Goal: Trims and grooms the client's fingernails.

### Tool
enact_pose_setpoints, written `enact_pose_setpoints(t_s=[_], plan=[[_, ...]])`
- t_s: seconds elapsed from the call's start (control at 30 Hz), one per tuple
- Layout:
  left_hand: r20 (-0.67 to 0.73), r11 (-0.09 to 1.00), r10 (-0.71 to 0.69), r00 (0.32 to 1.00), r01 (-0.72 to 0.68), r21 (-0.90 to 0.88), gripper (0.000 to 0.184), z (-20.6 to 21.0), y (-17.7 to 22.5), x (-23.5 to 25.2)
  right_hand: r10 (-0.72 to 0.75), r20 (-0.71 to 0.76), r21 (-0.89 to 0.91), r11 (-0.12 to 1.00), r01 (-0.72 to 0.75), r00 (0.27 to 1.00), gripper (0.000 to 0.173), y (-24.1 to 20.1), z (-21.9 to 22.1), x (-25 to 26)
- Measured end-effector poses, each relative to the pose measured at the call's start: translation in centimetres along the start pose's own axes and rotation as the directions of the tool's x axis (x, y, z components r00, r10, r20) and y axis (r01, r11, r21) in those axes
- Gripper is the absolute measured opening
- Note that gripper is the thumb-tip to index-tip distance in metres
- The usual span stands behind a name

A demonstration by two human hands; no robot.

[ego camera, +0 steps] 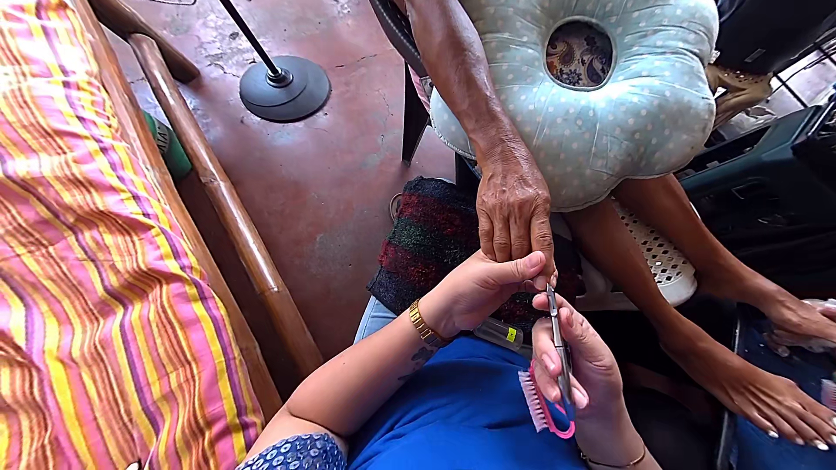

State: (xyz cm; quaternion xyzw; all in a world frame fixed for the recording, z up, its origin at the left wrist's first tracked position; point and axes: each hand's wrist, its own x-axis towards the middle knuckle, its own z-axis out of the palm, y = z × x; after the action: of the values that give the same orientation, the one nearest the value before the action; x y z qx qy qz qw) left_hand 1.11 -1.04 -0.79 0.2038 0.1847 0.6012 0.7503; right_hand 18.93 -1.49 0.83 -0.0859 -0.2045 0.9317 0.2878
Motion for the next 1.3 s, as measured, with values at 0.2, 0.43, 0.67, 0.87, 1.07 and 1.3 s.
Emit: enact_pose_setpoints(t_s=[0.2,0.43,0.67,0.87,1.07,1.3], plan=[[0.008,1.000,0.003,1.000,-0.003,-0.001,0.014,0.0,0.0,0.0,0.024,0.092,0.221,0.974,-0.044,0.995,0.032,1.1,-0.5,0.3],[-0.013,1.000,0.016,1.000,-0.016,-0.012,0.013,0.1,0.0,0.0,-0.040,0.027,0.133,0.990,0.037,0.999,0.026,1.1,-0.5,0.1],[0.014,1.000,0.021,1.000,-0.021,0.000,0.014,-0.1,-0.1,0.0,-0.186,0.020,-0.377,0.909,0.180,0.982,0.031,0.8,-0.7,-0.3],[0.003,1.000,0.024,1.000,-0.024,-0.004,0.013,0.0,-0.1,0.0,-0.167,0.020,-0.317,0.934,0.164,0.986,0.032,0.5,-0.5,-0.1],[-0.023,1.000,0.013,1.000,-0.013,-0.009,0.013,0.1,-0.1,-0.2,-0.138,-0.021,-0.230,0.964,0.129,0.990,0.032,0.4,-0.5,0.2],[-0.026,1.000,0.010,1.000,-0.010,-0.005,0.013,0.1,-0.1,-0.1,-0.072,-0.014,-0.004,0.997,0.072,0.997,0.029,0.9,-0.8,0.2]])
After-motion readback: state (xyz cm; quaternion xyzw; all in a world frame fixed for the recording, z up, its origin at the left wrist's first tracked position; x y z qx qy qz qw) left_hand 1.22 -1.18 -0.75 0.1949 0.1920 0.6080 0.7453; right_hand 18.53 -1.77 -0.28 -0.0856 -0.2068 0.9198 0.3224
